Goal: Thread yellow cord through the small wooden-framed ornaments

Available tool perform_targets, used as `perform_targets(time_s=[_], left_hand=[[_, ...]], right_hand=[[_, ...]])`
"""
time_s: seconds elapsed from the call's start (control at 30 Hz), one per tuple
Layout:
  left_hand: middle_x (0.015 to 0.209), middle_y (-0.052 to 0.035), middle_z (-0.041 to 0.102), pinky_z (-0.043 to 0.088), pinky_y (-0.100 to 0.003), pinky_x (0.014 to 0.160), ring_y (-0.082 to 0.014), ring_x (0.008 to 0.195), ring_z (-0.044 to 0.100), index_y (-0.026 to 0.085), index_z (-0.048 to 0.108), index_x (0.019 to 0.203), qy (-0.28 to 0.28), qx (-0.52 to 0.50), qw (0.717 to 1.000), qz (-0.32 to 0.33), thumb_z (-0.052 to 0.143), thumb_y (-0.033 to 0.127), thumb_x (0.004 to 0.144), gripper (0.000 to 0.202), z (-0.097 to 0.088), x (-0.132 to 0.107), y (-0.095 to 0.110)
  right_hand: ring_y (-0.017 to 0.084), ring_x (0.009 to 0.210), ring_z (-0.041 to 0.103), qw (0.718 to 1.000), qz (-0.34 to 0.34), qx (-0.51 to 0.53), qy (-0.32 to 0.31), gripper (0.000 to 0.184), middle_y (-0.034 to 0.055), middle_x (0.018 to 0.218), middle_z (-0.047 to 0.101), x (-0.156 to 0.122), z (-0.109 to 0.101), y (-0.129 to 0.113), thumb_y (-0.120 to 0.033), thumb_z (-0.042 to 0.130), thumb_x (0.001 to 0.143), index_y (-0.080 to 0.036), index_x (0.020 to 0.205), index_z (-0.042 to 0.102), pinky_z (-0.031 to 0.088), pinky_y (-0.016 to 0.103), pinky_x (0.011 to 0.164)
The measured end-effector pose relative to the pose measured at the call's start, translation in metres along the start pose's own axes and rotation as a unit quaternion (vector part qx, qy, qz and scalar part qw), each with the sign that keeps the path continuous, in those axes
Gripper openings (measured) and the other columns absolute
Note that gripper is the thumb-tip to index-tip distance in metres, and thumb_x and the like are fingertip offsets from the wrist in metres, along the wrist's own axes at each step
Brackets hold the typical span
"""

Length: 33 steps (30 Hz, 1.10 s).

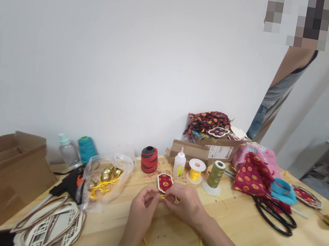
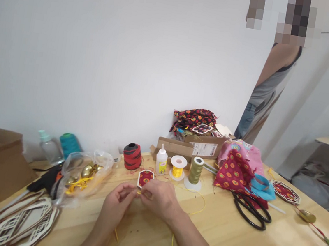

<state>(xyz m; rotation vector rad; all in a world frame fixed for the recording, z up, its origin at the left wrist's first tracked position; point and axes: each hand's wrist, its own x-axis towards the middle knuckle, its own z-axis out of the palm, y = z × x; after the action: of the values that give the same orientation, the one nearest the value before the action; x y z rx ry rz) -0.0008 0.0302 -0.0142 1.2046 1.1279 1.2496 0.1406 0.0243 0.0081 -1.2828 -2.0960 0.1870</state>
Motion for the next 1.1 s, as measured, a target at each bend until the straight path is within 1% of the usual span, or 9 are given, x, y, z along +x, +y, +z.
perform_targets(time_s=[0.1,0.27,0.47,0.57,0.63,0.77,0.9,1.03,1.1], left_hand=[[0.06,-0.0016,0.067,0.045,-0.027,0.059,-0.0189,0.064,0.063,0.017,0.05,0.077,0.002,0.007,1.0,0.007,0.059,0.026,0.062,0.02,0.001,-0.001,-0.001],[0.069,-0.0032,0.067,0.044,-0.029,0.065,-0.0195,0.07,0.062,0.018,0.048,0.086,-0.022,0.027,0.999,0.029,0.055,0.025,0.068,0.021,-0.001,-0.003,-0.001],[0.079,-0.0048,0.067,0.042,-0.03,0.072,-0.0192,0.079,0.06,0.018,0.046,0.093,-0.057,0.061,0.995,0.058,0.048,0.025,0.073,0.021,0.0,-0.006,0.004],[0.081,-0.0051,0.067,0.041,-0.03,0.073,-0.0193,0.08,0.06,0.018,0.047,0.094,-0.061,0.071,0.994,0.065,0.048,0.025,0.073,0.022,0.001,-0.008,0.006],[0.079,-0.0044,0.067,0.041,-0.029,0.072,-0.0192,0.08,0.06,0.018,0.049,0.093,-0.062,0.075,0.993,0.071,0.048,0.025,0.073,0.022,0.001,-0.008,0.005],[0.081,-0.0047,0.067,0.042,-0.026,0.067,-0.0192,0.081,0.06,0.019,0.05,0.091,-0.065,0.093,0.991,0.07,0.049,0.024,0.073,0.02,0.0,-0.008,0.003],[0.078,-0.0047,0.067,0.042,-0.024,0.062,-0.0183,0.075,0.06,0.018,0.052,0.088,-0.068,0.105,0.991,0.053,0.051,0.022,0.071,0.018,-0.001,-0.008,0.001],[0.071,-0.0033,0.068,0.042,-0.022,0.059,-0.0161,0.067,0.061,0.018,0.053,0.088,-0.074,0.081,0.993,0.037,0.054,0.021,0.069,0.02,0.001,-0.008,-0.002],[0.067,-0.0026,0.068,0.041,-0.021,0.056,-0.0147,0.061,0.06,0.017,0.053,0.088,-0.066,0.07,0.995,0.027,0.055,0.021,0.067,0.021,0.002,-0.008,-0.003]], right_hand=[[0.009,0.054,0.05,1.0,0.0,-0.007,0.001,0.006,-0.0004,0.061,0.057,0.0,0.0,0.0,-0.015,0.054,0.065,-0.018,0.063,0.058,0.031,0.016,0.048],[0.01,0.057,0.051,1.0,0.003,-0.001,-0.006,0.005,-0.0001,0.064,0.058,-0.001,0.001,0.001,-0.016,0.053,0.066,-0.018,0.065,0.058,0.032,0.016,0.05],[0.01,0.059,0.051,1.0,0.023,0.011,0.0,0.013,-0.0006,0.066,0.058,0.0,-0.002,-0.003,-0.012,0.05,0.066,-0.02,0.067,0.06,0.033,0.017,0.052],[0.01,0.059,0.05,0.999,0.026,0.028,0.001,0.014,-0.0007,0.066,0.058,0.0,-0.002,-0.003,-0.014,0.049,0.069,-0.02,0.067,0.061,0.033,0.018,0.053],[0.01,0.058,0.049,0.998,0.039,0.045,0.004,0.012,-0.0006,0.064,0.057,-0.001,0.0,-0.002,-0.018,0.05,0.07,-0.02,0.066,0.061,0.033,0.018,0.052],[0.009,0.053,0.046,0.99,0.104,0.094,0.0,0.012,-0.0009,0.06,0.055,-0.002,0.008,0.004,-0.026,0.054,0.068,-0.02,0.066,0.064,0.032,0.018,0.048],[0.009,0.05,0.042,0.98,0.142,0.138,-0.006,0.012,-0.001,0.058,0.053,-0.002,0.012,0.007,-0.022,0.055,0.064,-0.019,0.066,0.066,0.03,0.018,0.045],[0.008,0.048,0.04,0.973,0.157,0.169,-0.003,0.012,-0.0017,0.054,0.05,-0.003,0.016,0.009,-0.016,0.053,0.059,-0.018,0.06,0.065,0.028,0.018,0.044],[0.008,0.047,0.038,0.963,0.175,0.205,0.002,0.011,-0.0023,0.051,0.048,-0.002,0.02,0.009,-0.015,0.053,0.057,-0.017,0.058,0.064,0.027,0.018,0.043]])
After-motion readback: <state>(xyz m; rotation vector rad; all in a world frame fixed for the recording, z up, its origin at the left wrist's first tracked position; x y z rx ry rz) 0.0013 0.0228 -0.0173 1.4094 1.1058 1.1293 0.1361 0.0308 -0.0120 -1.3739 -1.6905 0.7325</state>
